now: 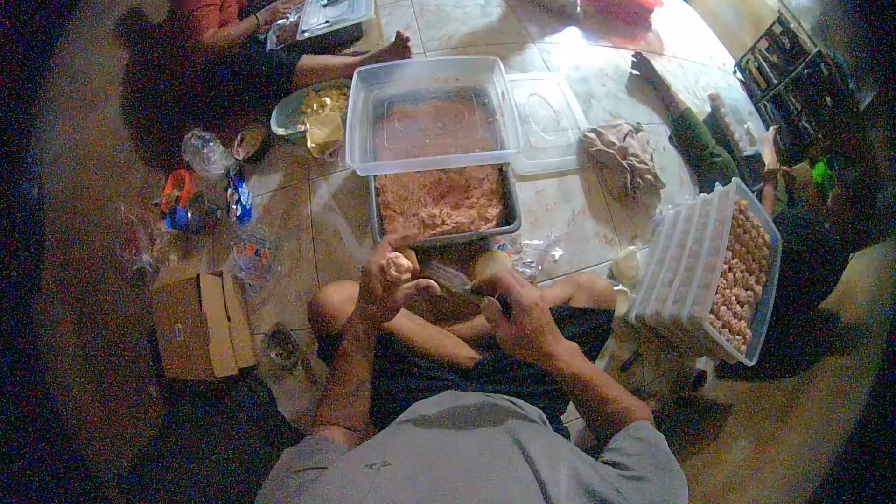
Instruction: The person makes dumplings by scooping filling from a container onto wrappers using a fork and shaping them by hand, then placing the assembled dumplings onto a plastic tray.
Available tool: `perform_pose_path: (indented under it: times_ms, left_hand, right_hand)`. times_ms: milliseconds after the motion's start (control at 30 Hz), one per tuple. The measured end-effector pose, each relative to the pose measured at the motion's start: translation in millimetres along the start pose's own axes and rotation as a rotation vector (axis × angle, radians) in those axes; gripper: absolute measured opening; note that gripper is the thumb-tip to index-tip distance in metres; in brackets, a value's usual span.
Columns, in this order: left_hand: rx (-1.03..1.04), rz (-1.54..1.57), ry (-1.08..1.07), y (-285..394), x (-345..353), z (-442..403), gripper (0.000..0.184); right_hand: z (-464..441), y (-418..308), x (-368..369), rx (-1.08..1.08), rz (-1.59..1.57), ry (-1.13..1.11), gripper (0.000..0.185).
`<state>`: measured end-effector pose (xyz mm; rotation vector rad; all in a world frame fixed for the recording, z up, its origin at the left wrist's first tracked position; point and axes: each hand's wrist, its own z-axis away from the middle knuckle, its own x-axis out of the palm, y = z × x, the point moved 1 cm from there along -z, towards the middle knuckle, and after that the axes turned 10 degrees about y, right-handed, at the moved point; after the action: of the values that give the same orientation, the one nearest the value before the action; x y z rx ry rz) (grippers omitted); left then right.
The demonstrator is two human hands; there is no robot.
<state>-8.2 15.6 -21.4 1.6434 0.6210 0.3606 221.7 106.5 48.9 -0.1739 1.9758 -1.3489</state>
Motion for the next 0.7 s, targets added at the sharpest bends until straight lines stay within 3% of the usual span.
perform_pose_path:
  times_ms: [33,100,200,300,367,500,567,600,667,700]
  left_hand:
    - [0.163,-0.150,-0.001,-3,2,-2,0.053]
    - [0.029,-0.101,-0.031,-10,4,-4,0.046]
    - [0.152,0.070,0.008,-13,10,-7,0.032]
    - [0.193,0.046,-0.005,-10,12,-7,0.021]
    - [0.205,-0.182,-0.114,-8,8,-5,0.014]
    - [0.323,-0.380,-0.113,-35,11,-3,0.026]
    - [0.222,-0.524,-0.103,-36,15,9,0.022]
    - [0.223,-0.521,-0.103,-33,16,11,0.022]
    - [0.076,-0.192,-0.174,-26,16,12,0.030]
    - [0.078,-0.190,-0.182,-25,16,13,0.030]
  right_hand:
    - [-4,-7,-2,-0.002,0.005,0.003,0.015]
    - [-9,-19,0,-0.116,0.081,-0.004,0.015]
    - [-10,-27,7,-0.148,0.096,0.016,0.016]
    - [-11,-21,19,-0.164,0.136,-0.019,0.017]
    - [-12,-14,25,-0.178,0.124,-0.003,0.017]
    - [-10,-2,40,-0.138,0.024,0.067,0.019]
    - [-18,-3,43,-0.137,-0.016,0.161,0.018]
    - [-25,-4,41,-0.135,-0.059,0.256,0.017]
    - [-53,10,40,-0.101,-0.033,0.260,0.018]
    - [-69,24,41,-0.063,-0.007,0.257,0.018]
